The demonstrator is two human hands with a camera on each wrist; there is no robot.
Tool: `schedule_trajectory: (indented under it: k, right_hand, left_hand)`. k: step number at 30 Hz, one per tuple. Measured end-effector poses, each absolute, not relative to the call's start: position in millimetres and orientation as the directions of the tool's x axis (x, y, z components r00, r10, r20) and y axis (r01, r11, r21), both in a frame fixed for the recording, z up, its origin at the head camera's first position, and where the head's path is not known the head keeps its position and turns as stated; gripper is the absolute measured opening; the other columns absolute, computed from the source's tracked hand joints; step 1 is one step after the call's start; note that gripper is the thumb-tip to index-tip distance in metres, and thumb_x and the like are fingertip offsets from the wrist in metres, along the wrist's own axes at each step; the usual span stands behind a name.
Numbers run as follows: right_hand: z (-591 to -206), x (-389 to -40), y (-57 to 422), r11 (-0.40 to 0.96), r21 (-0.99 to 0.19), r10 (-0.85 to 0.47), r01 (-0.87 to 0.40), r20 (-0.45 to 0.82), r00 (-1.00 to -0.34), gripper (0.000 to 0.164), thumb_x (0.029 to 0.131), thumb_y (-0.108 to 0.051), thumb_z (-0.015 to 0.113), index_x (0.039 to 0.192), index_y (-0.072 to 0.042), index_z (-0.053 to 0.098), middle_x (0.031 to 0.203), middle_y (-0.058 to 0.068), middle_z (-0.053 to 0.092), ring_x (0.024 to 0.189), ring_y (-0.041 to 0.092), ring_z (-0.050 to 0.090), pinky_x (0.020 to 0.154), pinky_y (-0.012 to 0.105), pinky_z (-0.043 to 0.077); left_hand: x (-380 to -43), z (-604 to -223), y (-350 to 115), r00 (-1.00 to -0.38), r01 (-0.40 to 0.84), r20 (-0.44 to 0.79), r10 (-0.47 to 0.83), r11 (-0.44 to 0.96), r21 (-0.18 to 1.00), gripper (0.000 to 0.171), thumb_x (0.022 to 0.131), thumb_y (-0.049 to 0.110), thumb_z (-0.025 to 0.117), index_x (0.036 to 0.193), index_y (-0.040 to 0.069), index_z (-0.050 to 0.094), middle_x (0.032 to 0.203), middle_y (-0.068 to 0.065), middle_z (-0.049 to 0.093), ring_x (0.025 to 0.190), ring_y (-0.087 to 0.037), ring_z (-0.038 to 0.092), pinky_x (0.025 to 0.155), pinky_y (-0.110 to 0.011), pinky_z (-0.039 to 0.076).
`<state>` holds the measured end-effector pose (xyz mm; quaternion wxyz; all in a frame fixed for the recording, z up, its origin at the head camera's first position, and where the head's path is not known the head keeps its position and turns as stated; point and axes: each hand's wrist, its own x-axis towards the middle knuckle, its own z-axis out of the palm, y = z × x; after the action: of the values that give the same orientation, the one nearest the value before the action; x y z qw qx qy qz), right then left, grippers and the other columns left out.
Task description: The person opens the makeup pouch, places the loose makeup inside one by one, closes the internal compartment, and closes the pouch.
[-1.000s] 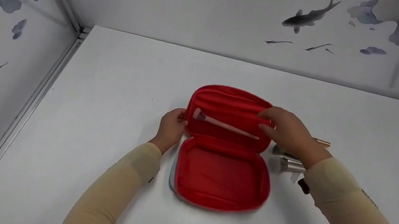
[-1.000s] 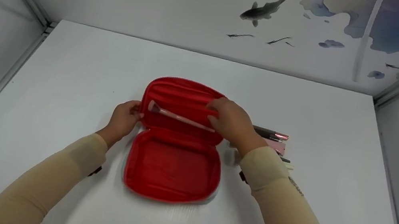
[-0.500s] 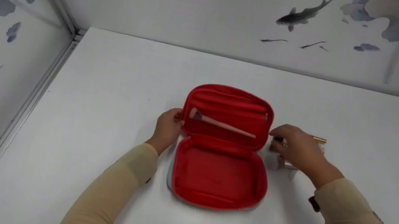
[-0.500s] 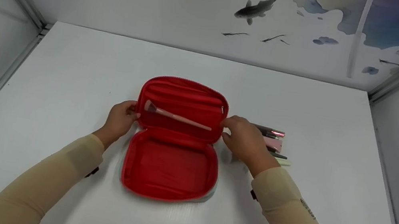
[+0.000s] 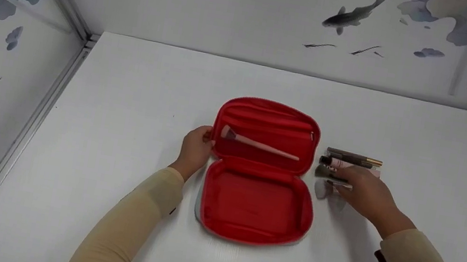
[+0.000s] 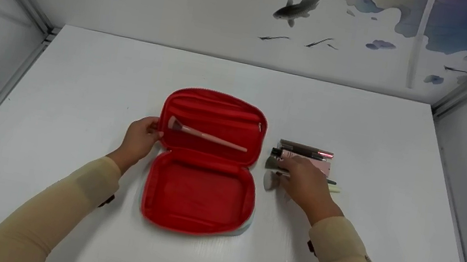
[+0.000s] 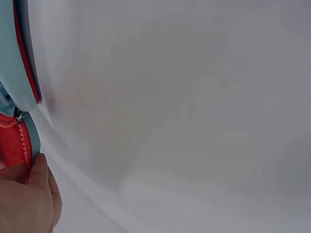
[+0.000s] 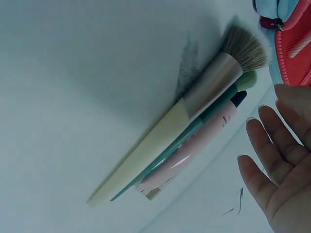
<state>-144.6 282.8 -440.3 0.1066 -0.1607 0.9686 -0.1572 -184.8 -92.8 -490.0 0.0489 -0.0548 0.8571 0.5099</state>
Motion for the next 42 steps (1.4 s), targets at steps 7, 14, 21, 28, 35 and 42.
schedule_trajectory:
  k: [7, 14, 21, 28, 35, 42]
  right_hand:
    - [-448, -142, 289, 0.92, -0.311, -0.311, -0.239, -0.204, -0.928, 0.034, 0.083, -0.009, 0.075, 0.116, -0.006, 0.068, 0.113, 0.016, 0.068, 0.112, 0.035, 0.058, 0.091, 0.056, 0.047]
    - [-453, -141, 292, 0.922, -0.31, -0.307, -0.231, -0.222, -0.926, 0.029, 0.083, -0.006, 0.073, 0.112, -0.006, 0.07, 0.114, 0.016, 0.067, 0.114, 0.036, 0.056, 0.091, 0.058, 0.047]
    - [-456, -139, 292, 0.927, -0.281, -0.312, -0.248, -0.213, -0.926, 0.021, 0.082, -0.006, 0.075, 0.103, -0.007, 0.074, 0.106, 0.012, 0.069, 0.104, 0.031, 0.06, 0.086, 0.055, 0.05]
    - [-463, -141, 291, 0.923, -0.229, -0.351, -0.308, -0.178, -0.919, 0.022, 0.082, -0.006, 0.075, 0.103, -0.007, 0.074, 0.106, 0.012, 0.069, 0.103, 0.029, 0.059, 0.087, 0.052, 0.051]
    - [-467, -143, 290, 0.912, -0.21, -0.386, -0.353, -0.146, -0.911, 0.026, 0.082, -0.008, 0.075, 0.108, -0.006, 0.072, 0.107, 0.013, 0.068, 0.102, 0.03, 0.059, 0.088, 0.051, 0.051]
    - [-471, -144, 292, 0.892, -0.182, -0.437, -0.414, -0.117, -0.892, 0.029, 0.08, -0.009, 0.078, 0.107, -0.006, 0.073, 0.106, 0.013, 0.069, 0.1, 0.03, 0.06, 0.088, 0.05, 0.052]
  left_hand:
    - [-185, -489, -91, -0.987, -0.157, -0.154, -0.043, 0.457, 0.876, 0.031, 0.092, -0.003, 0.055, 0.122, -0.002, 0.06, 0.112, -0.015, 0.065, 0.105, -0.024, 0.061, 0.091, -0.034, 0.05]
    - [-185, -490, -92, -0.989, -0.143, -0.143, -0.036, 0.482, 0.864, 0.031, 0.092, -0.003, 0.055, 0.124, -0.003, 0.058, 0.114, -0.015, 0.064, 0.106, -0.025, 0.061, 0.092, -0.034, 0.049]
    - [-184, -490, -93, -0.993, -0.112, -0.114, -0.026, 0.501, 0.858, 0.031, 0.092, -0.004, 0.056, 0.123, -0.005, 0.058, 0.114, -0.017, 0.064, 0.106, -0.026, 0.061, 0.093, -0.034, 0.049]
    - [-185, -491, -93, -0.992, -0.121, -0.122, -0.031, 0.489, 0.864, 0.031, 0.092, -0.005, 0.056, 0.123, -0.005, 0.058, 0.113, -0.017, 0.064, 0.106, -0.026, 0.061, 0.092, -0.035, 0.049]
    - [-184, -491, -94, -0.99, -0.135, -0.134, -0.038, 0.485, 0.864, 0.031, 0.092, -0.004, 0.055, 0.123, -0.004, 0.058, 0.114, -0.017, 0.064, 0.107, -0.026, 0.06, 0.093, -0.035, 0.049]
    - [-185, -491, -93, -0.987, -0.155, -0.155, -0.041, 0.49, 0.858, 0.032, 0.093, -0.003, 0.055, 0.125, -0.004, 0.057, 0.114, -0.016, 0.064, 0.107, -0.025, 0.06, 0.093, -0.034, 0.049]
